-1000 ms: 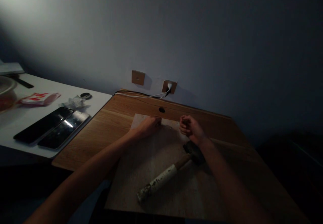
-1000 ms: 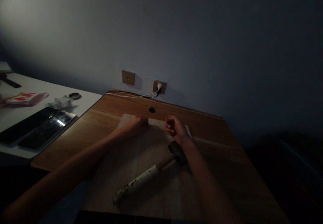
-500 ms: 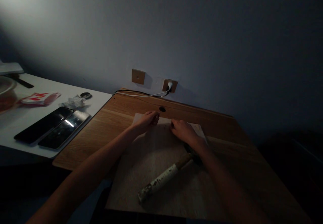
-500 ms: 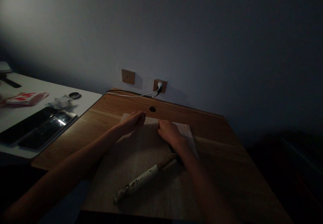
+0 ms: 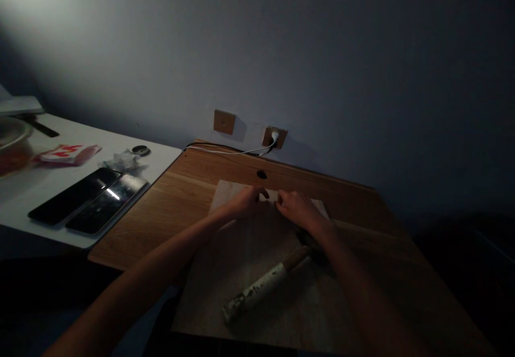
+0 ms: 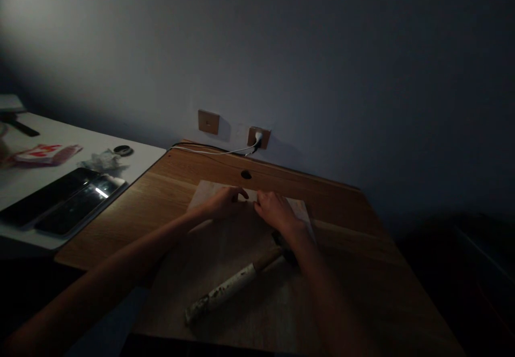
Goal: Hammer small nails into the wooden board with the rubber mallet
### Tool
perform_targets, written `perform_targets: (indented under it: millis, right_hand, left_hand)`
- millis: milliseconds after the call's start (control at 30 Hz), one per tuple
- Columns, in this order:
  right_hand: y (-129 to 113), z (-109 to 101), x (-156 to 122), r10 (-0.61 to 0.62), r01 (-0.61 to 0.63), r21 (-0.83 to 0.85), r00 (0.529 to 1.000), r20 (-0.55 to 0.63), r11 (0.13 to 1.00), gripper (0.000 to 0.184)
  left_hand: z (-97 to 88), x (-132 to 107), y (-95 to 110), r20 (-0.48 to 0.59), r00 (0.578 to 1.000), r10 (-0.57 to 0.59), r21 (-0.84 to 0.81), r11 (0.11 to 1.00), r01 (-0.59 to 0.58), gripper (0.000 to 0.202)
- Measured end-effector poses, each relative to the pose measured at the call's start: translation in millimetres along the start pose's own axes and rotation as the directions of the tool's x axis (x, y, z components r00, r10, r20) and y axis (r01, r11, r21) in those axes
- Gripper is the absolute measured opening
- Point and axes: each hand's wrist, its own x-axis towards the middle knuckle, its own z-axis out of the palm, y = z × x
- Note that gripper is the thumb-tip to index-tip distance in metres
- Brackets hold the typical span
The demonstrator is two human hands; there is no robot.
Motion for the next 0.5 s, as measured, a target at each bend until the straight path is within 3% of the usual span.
perform_targets:
  millis: [133, 233, 300, 367, 400, 433, 500]
  right_hand:
    - [7.4, -1.4, 1.3, 0.027, -0.008, 0.185, 0.995, -0.099, 0.983, 0.017]
    - [10.7, -3.1, -0.7, 0.069, -0.01, 0.324, 0.983, -0.173, 0.946, 0.022]
    - [12.0, -4.8, -3.2, 0.104, -0.012, 0.396, 0.972, -0.213, 0.918, 0.025]
    - [12.3, -7.7, -6.2, 0.138, -0.01, 0.449, 0.958, -0.252, 0.893, 0.027]
    - [11.9, -9.8, -8.0, 0.15, -0.005, 0.469, 0.951, -0.272, 0.883, 0.028]
    - [10.9, -12.4, -9.8, 0.158, 0.004, 0.484, 0.943, -0.292, 0.875, 0.029]
    - [6.3, -18.9, -13.4, 0.161, 0.027, 0.504, 0.932, -0.326, 0.863, 0.029]
  left_hand:
    - [4.8, 2.7, 1.1, 0.02, 0.998, 0.053, 0.138, 0.989, -0.055, 0.025]
    - [6.1, 4.6, 6.3, -0.025, 0.998, 0.05, 0.169, 0.985, -0.045, 0.016]
    - [6.8, 7.8, 12.9, -0.074, 0.997, 0.02, 0.106, 0.994, -0.012, 0.006]
    - [7.4, 12.7, 20.6, -0.114, 0.991, -0.067, -0.101, 0.993, 0.056, 0.01]
    - [7.7, 15.2, 24.2, -0.106, 0.985, -0.136, -0.277, 0.955, 0.103, 0.017]
    - [8.0, 17.3, 27.4, -0.057, 0.977, -0.207, -0.48, 0.864, 0.156, 0.022]
    - [8.5, 19.3, 31.8, 0.138, 0.952, -0.274, -0.813, 0.517, 0.267, 0.027]
